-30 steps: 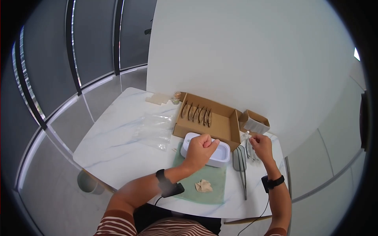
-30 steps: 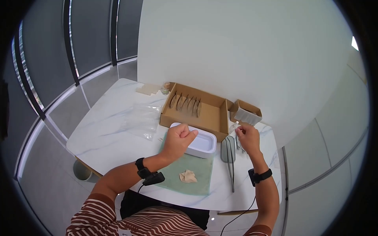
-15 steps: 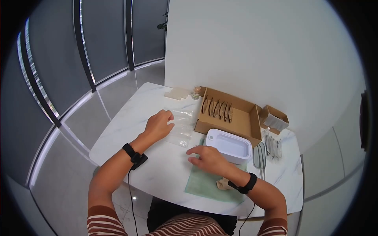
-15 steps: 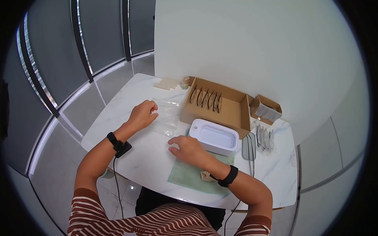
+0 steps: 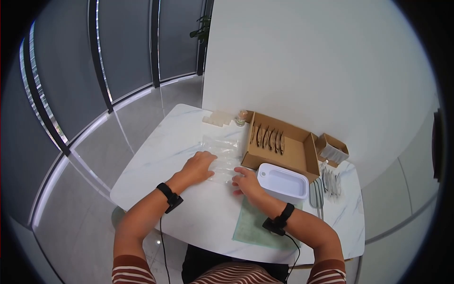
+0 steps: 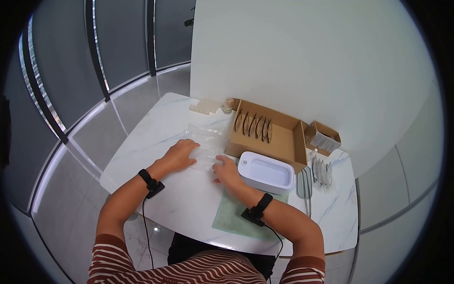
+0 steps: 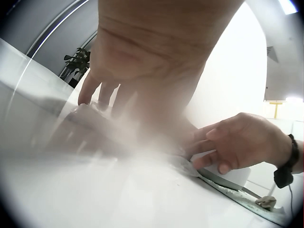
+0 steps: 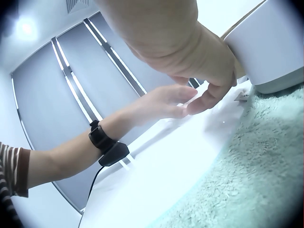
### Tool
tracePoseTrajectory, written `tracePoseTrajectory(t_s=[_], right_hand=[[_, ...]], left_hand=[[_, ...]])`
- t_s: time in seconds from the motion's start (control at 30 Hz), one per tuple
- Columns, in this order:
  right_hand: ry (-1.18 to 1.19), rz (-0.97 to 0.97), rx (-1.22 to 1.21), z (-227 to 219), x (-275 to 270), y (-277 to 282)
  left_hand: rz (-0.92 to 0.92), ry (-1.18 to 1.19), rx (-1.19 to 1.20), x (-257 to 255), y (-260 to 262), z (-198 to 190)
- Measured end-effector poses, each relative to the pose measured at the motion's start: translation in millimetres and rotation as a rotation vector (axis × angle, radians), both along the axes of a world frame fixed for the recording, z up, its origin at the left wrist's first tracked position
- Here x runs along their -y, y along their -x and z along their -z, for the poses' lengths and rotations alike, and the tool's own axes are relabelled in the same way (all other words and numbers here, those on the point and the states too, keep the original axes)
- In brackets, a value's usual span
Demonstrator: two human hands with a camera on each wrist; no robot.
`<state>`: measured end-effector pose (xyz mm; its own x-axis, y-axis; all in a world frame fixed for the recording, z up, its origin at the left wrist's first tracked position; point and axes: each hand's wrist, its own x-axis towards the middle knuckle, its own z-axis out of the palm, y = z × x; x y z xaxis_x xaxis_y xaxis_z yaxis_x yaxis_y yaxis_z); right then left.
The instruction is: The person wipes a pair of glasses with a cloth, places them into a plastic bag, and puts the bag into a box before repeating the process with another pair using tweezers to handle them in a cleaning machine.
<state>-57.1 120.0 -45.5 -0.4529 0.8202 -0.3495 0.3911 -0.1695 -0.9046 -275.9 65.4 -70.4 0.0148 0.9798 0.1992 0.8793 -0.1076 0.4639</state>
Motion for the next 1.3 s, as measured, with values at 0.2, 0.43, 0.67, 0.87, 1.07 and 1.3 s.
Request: tracePoseTrajectory(t_s=[0.2,0.43,0.67,0.87,1.07,1.3], right_hand=[[-0.113,0.032,-0.045,5,0,3],[-0.108,0.162,-0.344,-18,5,-1],[-0.255,0.105,-0.502,-41,11,-35],[-0.459,0.075,-0.513,-63,24,-85],[-0.628,0.191,-0.557,-83,27,-141],[-1.076,0.282,-0.431,-101,8,-182]], left_hand=[[-0.023,-0.1,-0.015,4,-2,2],[-0.053,-0.241,0.058,14,-12,-17],[-0.025,-0.358,-0.127,29,-62,-62],[0.182,-0.439,0.11,22,-131,-85],[0.236,-0.528,0.287,-2,-188,-98],[0.279,-0.601,0.475,-44,-230,-96]])
